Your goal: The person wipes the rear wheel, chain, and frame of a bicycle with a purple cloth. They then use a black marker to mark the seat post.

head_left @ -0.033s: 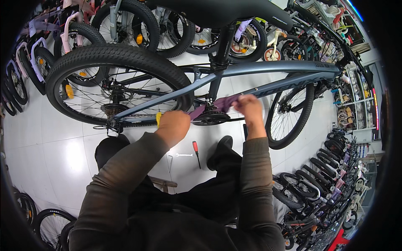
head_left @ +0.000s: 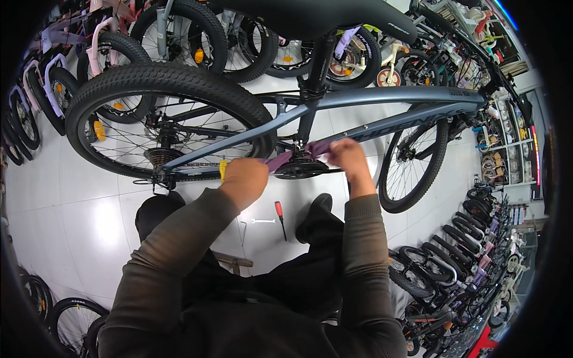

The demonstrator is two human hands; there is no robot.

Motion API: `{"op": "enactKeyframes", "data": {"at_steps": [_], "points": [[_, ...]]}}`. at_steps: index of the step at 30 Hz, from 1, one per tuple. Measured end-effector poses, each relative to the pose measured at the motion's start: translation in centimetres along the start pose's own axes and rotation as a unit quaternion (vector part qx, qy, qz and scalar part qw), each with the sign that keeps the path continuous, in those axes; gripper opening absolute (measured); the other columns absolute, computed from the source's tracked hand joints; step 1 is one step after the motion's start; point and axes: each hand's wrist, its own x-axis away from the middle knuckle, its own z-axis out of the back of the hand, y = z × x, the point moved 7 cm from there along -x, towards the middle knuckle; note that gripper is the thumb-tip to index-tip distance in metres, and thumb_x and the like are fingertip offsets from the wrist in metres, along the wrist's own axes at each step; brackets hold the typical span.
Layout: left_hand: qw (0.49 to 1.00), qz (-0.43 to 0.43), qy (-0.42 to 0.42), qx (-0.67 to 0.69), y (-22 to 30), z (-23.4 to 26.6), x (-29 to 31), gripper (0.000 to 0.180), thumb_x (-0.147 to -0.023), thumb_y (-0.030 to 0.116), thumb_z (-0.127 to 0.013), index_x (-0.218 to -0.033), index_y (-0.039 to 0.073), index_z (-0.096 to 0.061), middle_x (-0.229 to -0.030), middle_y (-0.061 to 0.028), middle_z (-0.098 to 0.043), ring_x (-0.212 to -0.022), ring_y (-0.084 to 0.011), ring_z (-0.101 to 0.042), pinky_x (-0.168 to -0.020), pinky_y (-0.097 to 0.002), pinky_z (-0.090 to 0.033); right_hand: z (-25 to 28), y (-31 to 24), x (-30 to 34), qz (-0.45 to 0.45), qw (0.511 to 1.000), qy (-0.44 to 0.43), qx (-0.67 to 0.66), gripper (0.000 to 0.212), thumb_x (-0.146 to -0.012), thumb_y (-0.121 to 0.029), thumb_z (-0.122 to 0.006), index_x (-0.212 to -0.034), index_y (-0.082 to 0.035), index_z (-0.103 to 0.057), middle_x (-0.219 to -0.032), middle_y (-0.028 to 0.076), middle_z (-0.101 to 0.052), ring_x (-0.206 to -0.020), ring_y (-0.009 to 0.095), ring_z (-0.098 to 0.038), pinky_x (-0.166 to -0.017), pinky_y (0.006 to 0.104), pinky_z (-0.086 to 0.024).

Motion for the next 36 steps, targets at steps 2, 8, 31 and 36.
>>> {"op": "enactKeyframes", "data": {"at_steps": [2, 8, 31, 36], "points": [[0.999, 0.002, 0.002, -0.038, -0.7, 0.7, 0.8, 0.011, -0.078, 0.010, -0.063, -0.079, 0.008, -0.074, -0.078, -0.0119, -0.071, -0.073, -0.0307, -0.072, -0.062, -0.0398, -0.055, -2.1, 1.9, -0.2, -0.024, 0.985, -0.068, 0.159, 0.020, -0.093, -0.017, -0.065, -0.086, 0.003, -0.063, -0.076, 0.012, -0.068, -0.064, 0.020, -0.071, -0.054, 0.0312, -0.057], [0.998, -0.030, -0.012, -0.049, -0.1, 0.5, 0.6, 0.012, -0.078, 0.011, -0.064, -0.081, 0.008, -0.075, -0.079, -0.0126, -0.072, -0.071, -0.0310, -0.071, -0.062, -0.0400, -0.055, 1.3, 0.0, -0.7, 0.011, 0.995, 0.069, 0.069, 0.019, -0.096, -0.017, -0.061, -0.090, 0.001, -0.060, -0.075, 0.010, -0.067, -0.062, 0.019, -0.070, -0.051, 0.0299, -0.055], [0.975, -0.146, -0.166, 0.024, 3.5, -3.0, 2.2, 0.011, -0.073, 0.005, -0.062, -0.077, 0.002, -0.072, -0.073, -0.0182, -0.068, -0.071, -0.0340, -0.070, -0.061, -0.0448, -0.055, 2.8, 0.2, -1.5, 0.028, 0.984, 0.127, -0.125, 0.013, -0.099, -0.014, -0.056, -0.101, -0.001, -0.057, -0.085, 0.009, -0.066, -0.071, 0.019, -0.069, -0.054, 0.0290, -0.054], [0.993, -0.068, 0.069, 0.070, 1.7, -0.4, -0.9, 0.013, -0.079, 0.006, -0.061, -0.090, 0.004, -0.068, -0.091, -0.0134, -0.067, -0.074, -0.0351, -0.069, -0.064, -0.0491, -0.055, 8.8, -2.3, 0.4, 0.139, 0.894, 0.301, -0.301, 0.019, -0.101, -0.010, -0.052, -0.105, 0.008, -0.049, -0.096, 0.019, -0.064, -0.074, 0.025, -0.071, -0.064, 0.0307, -0.063]]}}
